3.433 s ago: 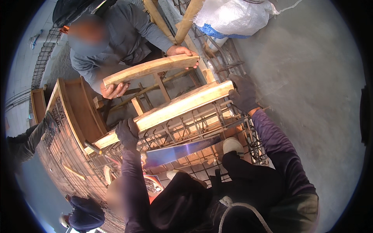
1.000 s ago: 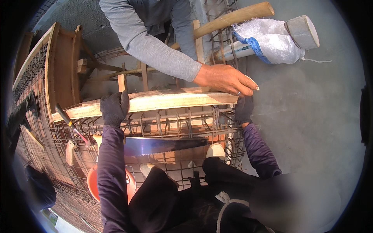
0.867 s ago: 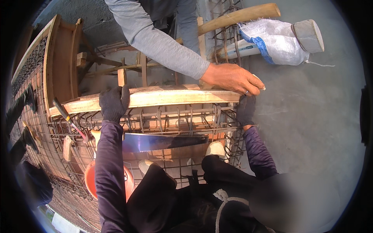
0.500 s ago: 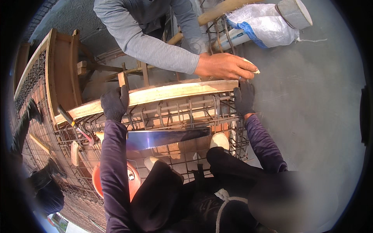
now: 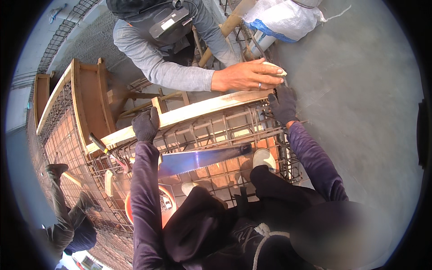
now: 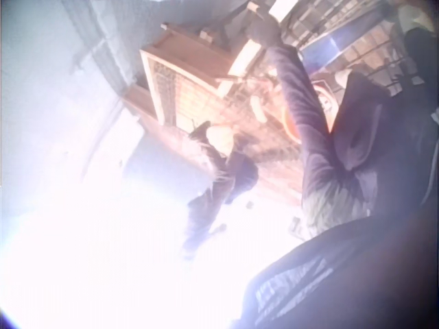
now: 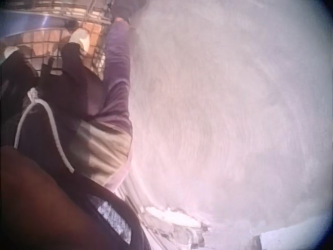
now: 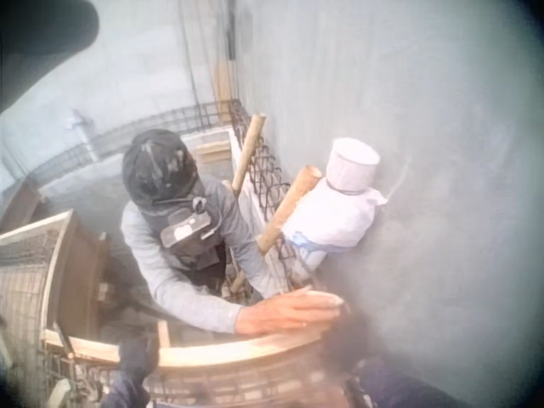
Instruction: The person handles a wooden plank and a hand saw on a rebar grid, then picks up nails from a red bucket and places them back. Other workers are visible nearby assembling wooden formwork around the rebar structure.
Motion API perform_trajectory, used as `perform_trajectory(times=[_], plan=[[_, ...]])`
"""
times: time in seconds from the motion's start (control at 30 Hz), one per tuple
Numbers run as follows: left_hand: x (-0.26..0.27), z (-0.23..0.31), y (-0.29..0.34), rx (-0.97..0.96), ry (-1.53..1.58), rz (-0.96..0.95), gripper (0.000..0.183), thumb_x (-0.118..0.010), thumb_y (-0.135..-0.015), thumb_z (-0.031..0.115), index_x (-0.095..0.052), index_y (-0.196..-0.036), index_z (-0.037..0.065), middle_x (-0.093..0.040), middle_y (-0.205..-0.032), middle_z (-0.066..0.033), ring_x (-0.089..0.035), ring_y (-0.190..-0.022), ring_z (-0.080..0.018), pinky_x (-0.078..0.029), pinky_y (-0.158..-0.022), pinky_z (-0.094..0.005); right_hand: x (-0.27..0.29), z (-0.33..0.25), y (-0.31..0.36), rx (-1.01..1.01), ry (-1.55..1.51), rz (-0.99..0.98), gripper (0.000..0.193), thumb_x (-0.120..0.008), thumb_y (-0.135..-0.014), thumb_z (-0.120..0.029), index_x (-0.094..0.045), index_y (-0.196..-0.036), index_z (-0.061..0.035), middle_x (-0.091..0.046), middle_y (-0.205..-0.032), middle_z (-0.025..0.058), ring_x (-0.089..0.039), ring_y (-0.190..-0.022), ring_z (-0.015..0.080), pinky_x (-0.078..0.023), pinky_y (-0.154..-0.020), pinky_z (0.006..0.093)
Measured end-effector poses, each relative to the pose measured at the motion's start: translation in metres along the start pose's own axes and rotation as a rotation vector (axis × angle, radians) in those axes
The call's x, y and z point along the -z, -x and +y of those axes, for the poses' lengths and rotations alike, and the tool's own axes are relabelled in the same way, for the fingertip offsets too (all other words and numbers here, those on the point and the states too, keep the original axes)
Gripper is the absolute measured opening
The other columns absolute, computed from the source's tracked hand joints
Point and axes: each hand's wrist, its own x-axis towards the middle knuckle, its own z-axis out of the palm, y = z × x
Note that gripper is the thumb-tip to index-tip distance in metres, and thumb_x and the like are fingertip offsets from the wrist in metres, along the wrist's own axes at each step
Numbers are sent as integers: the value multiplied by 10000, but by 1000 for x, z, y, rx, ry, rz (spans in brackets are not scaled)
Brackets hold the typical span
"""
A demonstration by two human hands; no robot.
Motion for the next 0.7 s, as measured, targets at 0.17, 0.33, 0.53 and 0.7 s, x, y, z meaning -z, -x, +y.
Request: perform_trajectory(times=[0.17,0.33,0.53,0.7], plan=[[-2,1,2,-34,-26,64,523,-494,-1092,432,-802,-859,79,-774,-927,-202,-723,-933,-427,-515,-872,-533,-1,4,1,42,-17,22,590,-593,-1020,-450,-591,-1469,-66,-665,-1249,195,-591,-1209,405,-377,-1112,565],[-5,-3,2,17,-56,16,552,-504,-1084,462,-805,-821,83,-764,-856,-204,-726,-879,-427,-515,-862,-551,-4,6,3,64,-13,34,590,-588,-1027,-439,-586,-1483,-65,-662,-1274,187,-588,-1230,401,-370,-1138,561],[-8,-5,1,63,-101,-9,568,-510,-1082,476,-815,-807,83,-758,-812,-202,-732,-866,-421,-516,-871,-546,-4,8,1,72,-6,37,615,-638,-987,-405,-585,-1490,-55,-669,-1267,168,-591,-1213,383,-388,-1112,553],[-11,-9,2,78,-16,1,578,-499,-1080,497,-829,-837,88,-769,-832,-196,-729,-871,-425,-506,-929,-533,-3,4,0,91,38,52,593,-627,-980,-363,-590,-1472,-35,-669,-1280,184,-590,-1218,389,-398,-1108,533]])
